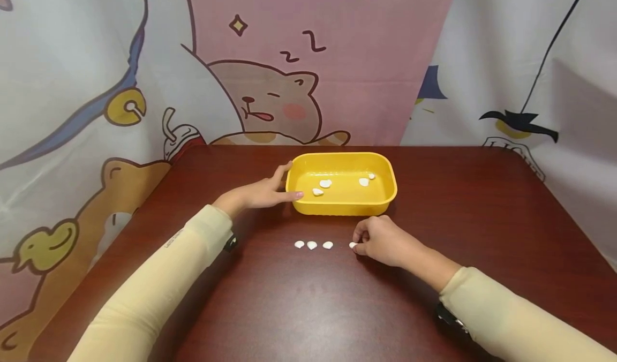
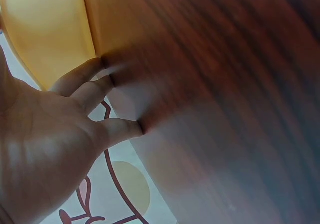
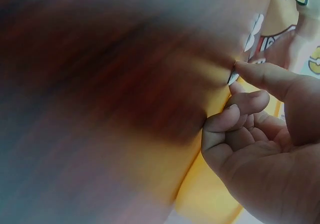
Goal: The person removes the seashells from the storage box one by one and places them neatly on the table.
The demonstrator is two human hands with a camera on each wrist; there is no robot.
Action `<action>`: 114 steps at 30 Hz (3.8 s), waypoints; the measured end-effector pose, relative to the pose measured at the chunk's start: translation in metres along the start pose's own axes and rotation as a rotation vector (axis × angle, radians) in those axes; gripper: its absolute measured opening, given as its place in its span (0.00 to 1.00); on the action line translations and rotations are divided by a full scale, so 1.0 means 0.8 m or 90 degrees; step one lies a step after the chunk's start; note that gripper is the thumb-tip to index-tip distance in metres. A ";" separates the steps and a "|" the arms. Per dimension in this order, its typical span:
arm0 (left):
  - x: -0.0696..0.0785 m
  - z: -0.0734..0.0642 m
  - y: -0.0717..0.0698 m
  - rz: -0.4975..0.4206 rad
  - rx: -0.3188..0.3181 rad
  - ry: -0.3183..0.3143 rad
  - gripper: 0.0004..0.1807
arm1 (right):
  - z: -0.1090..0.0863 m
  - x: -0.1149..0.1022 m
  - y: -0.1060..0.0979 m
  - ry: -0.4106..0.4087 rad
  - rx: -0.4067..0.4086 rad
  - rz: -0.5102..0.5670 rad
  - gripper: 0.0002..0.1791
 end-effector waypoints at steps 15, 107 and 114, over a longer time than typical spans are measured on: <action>0.001 -0.003 -0.001 0.001 0.002 0.002 0.66 | 0.016 -0.022 0.020 0.001 -0.026 0.000 0.06; 0.000 -0.006 0.002 -0.012 -0.005 -0.002 0.65 | 0.169 -0.011 -0.066 0.162 0.011 0.117 0.34; 0.005 -0.003 0.000 -0.004 -0.007 0.010 0.64 | 0.186 -0.004 -0.047 0.141 0.003 0.135 0.31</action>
Point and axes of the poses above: each hand's wrist, its own z-axis towards the middle knuckle, its own y-axis out of the palm, x = y × z, the point moved 1 cm from there along z, towards the middle knuckle, and after that the axes turned 14 degrees about z, right-handed, at the moved point
